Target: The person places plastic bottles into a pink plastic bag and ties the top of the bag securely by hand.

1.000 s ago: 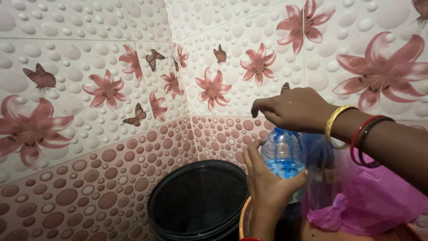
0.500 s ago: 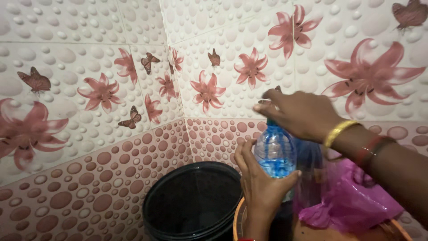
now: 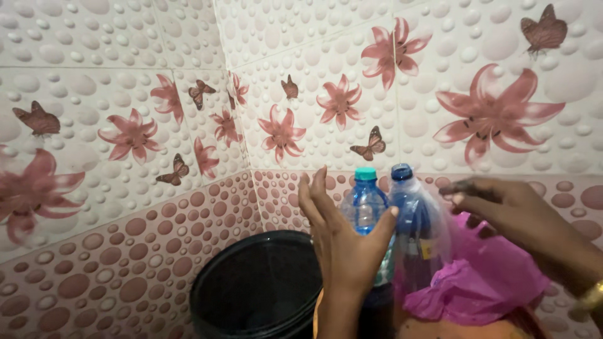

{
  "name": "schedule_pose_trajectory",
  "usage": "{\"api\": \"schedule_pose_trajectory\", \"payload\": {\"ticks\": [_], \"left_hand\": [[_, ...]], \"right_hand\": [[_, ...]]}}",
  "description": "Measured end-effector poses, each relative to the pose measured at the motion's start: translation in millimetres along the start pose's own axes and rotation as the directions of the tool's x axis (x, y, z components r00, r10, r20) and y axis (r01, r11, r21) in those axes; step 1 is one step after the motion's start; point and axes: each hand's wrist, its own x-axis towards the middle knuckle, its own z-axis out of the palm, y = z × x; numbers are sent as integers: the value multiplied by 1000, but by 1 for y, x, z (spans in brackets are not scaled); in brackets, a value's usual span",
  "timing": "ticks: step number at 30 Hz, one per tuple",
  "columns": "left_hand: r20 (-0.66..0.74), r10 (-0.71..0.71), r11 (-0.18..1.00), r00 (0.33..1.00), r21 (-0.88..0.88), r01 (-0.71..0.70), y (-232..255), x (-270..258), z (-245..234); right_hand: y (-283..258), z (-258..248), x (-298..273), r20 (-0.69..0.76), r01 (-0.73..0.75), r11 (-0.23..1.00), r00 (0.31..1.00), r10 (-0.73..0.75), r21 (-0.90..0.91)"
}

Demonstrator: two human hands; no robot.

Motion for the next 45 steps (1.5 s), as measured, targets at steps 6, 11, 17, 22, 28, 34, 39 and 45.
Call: {"api": "schedule_pose_trajectory", "payload": {"ticks": [6, 11, 17, 22, 28, 34, 39, 45], "left_hand": [[-13, 152, 987, 988, -57, -152, 18, 3, -12], [-33, 156, 979, 987, -129, -159, 28, -3, -6], [203, 218, 956, 955, -242, -167, 34, -32, 38], [353, 213, 975, 911, -134, -176, 26, -56, 61], [414, 373, 919, 830, -46, -391, 22, -93, 81], [580, 381, 824, 720, 140, -549, 16, -112, 101], [613, 365, 876, 701, 28, -481, 12, -113, 112], [538, 385, 862, 750, 82, -501, 7, -113, 109]], "right_hand": [[-2, 9, -23, 146, -198, 770, 980, 137, 606], [4, 8, -15, 41, -110, 860, 994, 104, 498], [66, -12, -5, 42, -99, 981, 993, 108, -168], [152, -18, -1, 153, -48, 862, 978, 144, -504], [220, -22, -10, 284, -247, 867, 875, 391, -432], [211, -24, -13, 356, 49, 816, 914, 196, -576], [181, -3, -27, 241, -29, 731, 935, 261, -682], [154, 16, -41, 134, -151, 785, 949, 285, -601]]}}
